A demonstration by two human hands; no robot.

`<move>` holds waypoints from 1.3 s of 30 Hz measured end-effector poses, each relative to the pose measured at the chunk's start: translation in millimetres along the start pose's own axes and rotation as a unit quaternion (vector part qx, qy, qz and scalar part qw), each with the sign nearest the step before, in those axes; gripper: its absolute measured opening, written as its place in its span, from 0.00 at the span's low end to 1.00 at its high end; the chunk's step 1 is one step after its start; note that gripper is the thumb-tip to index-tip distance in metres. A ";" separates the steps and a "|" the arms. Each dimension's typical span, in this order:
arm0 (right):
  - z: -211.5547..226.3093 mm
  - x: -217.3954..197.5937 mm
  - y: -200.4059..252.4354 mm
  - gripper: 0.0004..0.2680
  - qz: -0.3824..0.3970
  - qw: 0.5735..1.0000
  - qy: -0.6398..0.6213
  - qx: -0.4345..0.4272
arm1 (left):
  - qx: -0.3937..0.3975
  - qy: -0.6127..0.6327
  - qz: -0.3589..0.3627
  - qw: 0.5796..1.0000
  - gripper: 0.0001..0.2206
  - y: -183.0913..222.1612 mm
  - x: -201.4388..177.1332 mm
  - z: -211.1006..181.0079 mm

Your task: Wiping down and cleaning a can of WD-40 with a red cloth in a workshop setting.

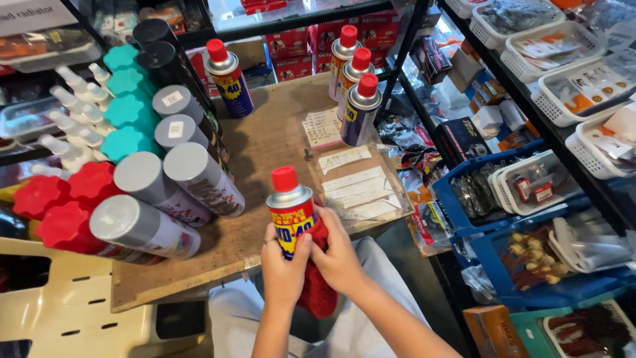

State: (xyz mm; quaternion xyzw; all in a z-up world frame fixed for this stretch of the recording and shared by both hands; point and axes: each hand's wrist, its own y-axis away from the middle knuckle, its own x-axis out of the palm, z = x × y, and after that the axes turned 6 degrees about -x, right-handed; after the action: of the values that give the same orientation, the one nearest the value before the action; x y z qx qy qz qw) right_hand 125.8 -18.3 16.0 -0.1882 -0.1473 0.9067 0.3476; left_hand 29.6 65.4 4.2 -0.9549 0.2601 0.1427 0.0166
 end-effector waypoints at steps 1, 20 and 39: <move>-3.1 0.5 0.5 0.20 0.004 1.000 0.002 0.004 | -0.005 0.002 0.000 1.000 0.18 1.9 -0.8 -1.2; 21.7 -9.2 -18.1 0.35 0.015 0.999 -0.029 -0.017 | -0.262 0.383 0.039 0.885 0.16 31.5 32.8 87.0; 11.8 -8.8 29.0 0.30 0.059 0.994 -0.046 0.074 | -0.238 0.081 0.017 0.968 0.23 20.5 2.9 51.3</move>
State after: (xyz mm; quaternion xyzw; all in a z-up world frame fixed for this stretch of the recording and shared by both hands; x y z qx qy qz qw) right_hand 109.9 -46.6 17.0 -0.1285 -0.0839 0.9418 0.2990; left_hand 8.1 51.7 -44.9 -0.9352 0.2354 0.1231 -0.2342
